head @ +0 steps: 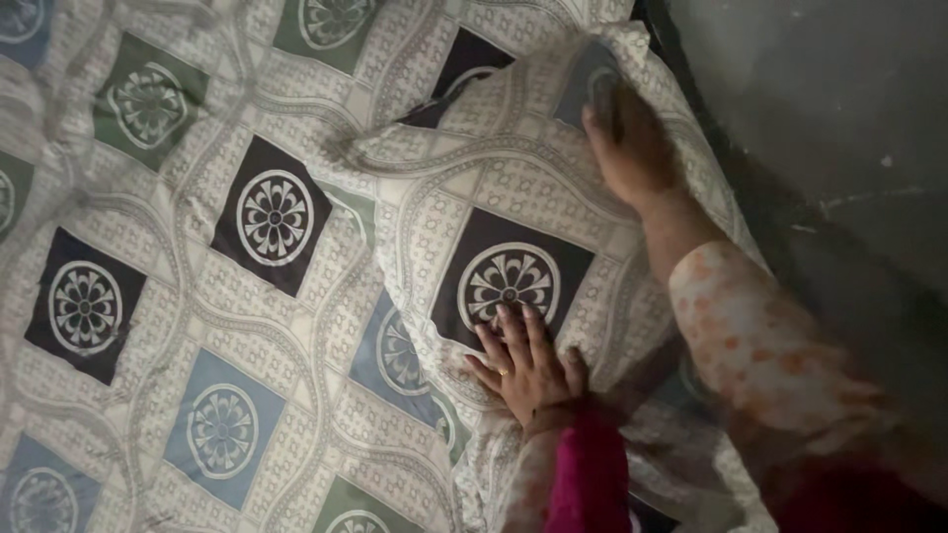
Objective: The person smooths a large patterned floor mat with both hands, repeatedly pressing and rubbing different sections to flatten wrinkles. The person adjusts the mat's position and continues smoothing until the mat lies flat on the floor.
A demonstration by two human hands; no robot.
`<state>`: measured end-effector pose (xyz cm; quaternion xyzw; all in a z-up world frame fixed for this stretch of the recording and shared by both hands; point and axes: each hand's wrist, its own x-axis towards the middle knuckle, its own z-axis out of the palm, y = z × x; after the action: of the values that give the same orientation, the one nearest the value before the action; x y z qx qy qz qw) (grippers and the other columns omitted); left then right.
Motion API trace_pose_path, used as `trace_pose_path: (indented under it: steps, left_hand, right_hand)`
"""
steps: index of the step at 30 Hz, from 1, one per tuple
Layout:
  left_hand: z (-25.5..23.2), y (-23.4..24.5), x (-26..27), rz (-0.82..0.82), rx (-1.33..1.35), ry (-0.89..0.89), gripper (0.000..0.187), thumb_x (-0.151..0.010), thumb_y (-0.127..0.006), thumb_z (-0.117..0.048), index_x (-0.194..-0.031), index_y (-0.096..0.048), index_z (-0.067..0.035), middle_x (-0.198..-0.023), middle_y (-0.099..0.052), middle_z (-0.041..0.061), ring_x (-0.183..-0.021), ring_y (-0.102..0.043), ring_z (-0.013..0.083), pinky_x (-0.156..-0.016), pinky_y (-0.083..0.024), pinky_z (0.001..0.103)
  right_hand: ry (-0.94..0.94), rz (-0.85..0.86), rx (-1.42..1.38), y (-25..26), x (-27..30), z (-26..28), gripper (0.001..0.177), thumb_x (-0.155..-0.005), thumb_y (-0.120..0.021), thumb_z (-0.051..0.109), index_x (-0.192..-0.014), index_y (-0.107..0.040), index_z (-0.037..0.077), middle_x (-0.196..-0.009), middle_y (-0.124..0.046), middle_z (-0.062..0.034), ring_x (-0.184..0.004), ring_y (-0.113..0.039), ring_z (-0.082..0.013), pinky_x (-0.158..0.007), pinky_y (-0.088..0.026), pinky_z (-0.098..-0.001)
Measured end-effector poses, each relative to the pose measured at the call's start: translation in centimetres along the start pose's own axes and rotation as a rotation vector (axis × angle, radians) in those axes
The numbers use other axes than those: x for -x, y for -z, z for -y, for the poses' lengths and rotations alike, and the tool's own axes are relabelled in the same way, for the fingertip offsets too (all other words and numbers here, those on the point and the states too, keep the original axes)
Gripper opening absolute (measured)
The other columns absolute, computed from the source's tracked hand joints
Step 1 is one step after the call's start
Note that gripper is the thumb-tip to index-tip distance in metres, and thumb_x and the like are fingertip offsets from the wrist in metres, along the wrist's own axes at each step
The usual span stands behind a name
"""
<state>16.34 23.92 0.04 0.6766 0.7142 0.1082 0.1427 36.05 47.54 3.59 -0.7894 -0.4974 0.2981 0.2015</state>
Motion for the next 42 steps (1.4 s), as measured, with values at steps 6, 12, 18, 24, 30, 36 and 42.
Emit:
trace_pose_path:
  steps: [6,12,18,24,30,36,42]
  left_hand:
    - [0.6,-1.6,0.1,0.019,-0.118,0.0,0.084,-0.081,-0.05,-0.059,-0.157,-0.037,-0.024,-0.168,-0.024,0.01,-0.155,-0.011,0.041,-0.121,0.003,0.068]
    - [0.9,-1.6,0.1,-0.066,-0.059,-0.045,0.083,-0.084,-0.049,-0.06,-0.158,-0.04,-0.023,-0.168,-0.029,0.01,-0.156,-0.013,0.0414,-0.12,0.003,0.071]
    - [0.4,-1.0,0.2,-0.036,0.013,-0.013,0.081,-0.083,-0.054,-0.053,-0.156,-0.045,-0.021,-0.168,-0.034,0.011,-0.157,-0.019,0.0431,-0.121,0.001,0.073]
    - [1.0,-1.4,0.3,-0.08,0.025,-0.035,0.081,-0.083,-0.055,-0.055,-0.156,-0.047,-0.021,-0.166,-0.035,0.013,-0.156,-0.021,0.0432,-0.121,0.0,0.073]
    - [1.1,-1.1,0.4,0.003,0.052,-0.031,0.085,-0.081,-0.06,-0.054,-0.157,-0.043,-0.021,-0.166,-0.033,0.012,-0.154,-0.019,0.0447,-0.118,0.003,0.073]
    - [0.6,-0.8,0.5,0.114,0.039,0.03,0.086,-0.079,-0.059,-0.054,-0.157,-0.041,-0.024,-0.166,-0.032,0.011,-0.155,-0.017,0.0413,-0.119,0.006,0.071]
    - [0.7,-1.0,0.3,0.013,-0.006,-0.024,0.08,-0.086,-0.055,-0.056,-0.156,-0.041,-0.021,-0.166,-0.031,0.012,-0.154,-0.017,0.0427,-0.119,0.006,0.071]
  right_hand:
    - [0.433,-0.37,-0.062,-4.3,3.6,7.5,0.081,-0.112,-0.044,0.066,-0.166,-0.034,0.006,-0.172,-0.022,-0.0224,-0.162,-0.022,-0.0403,-0.134,-0.018,-0.0619]
    - [0.526,0.011,0.549,-9.3,3.5,11.2,0.082,-0.098,-0.038,0.074,-0.157,-0.041,0.018,-0.166,-0.025,-0.0148,-0.154,-0.013,-0.0439,-0.117,-0.003,-0.0709]
    - [0.712,0.047,0.534,-8.1,-3.7,12.6,0.079,-0.095,-0.032,0.078,-0.135,-0.061,0.017,-0.142,-0.056,-0.0164,-0.137,-0.041,-0.0442,-0.113,-0.018,-0.0696]
    - [0.592,0.121,0.43,-5.7,-6.9,8.7,0.052,-0.107,-0.043,0.056,-0.098,-0.078,0.019,-0.101,-0.072,-0.0099,-0.108,-0.064,-0.0341,-0.11,-0.031,-0.0629]
    - [0.378,-0.096,0.182,-2.7,-10.1,-0.4,0.049,-0.11,-0.043,0.052,-0.129,-0.06,0.01,-0.14,-0.057,-0.0156,-0.139,-0.048,-0.0384,-0.12,-0.021,-0.0656]
    - [0.323,-0.334,0.3,-0.8,-1.2,-0.7,0.079,-0.114,-0.024,0.064,-0.172,-0.018,0.01,-0.178,-0.016,-0.02,-0.165,-0.012,-0.0422,-0.131,0.001,-0.0662]
    - [0.629,-0.108,0.64,-6.4,7.8,5.7,0.084,-0.105,-0.031,0.074,-0.166,-0.034,0.017,-0.172,-0.017,-0.0181,-0.155,-0.011,-0.0474,-0.115,-0.002,-0.0766]
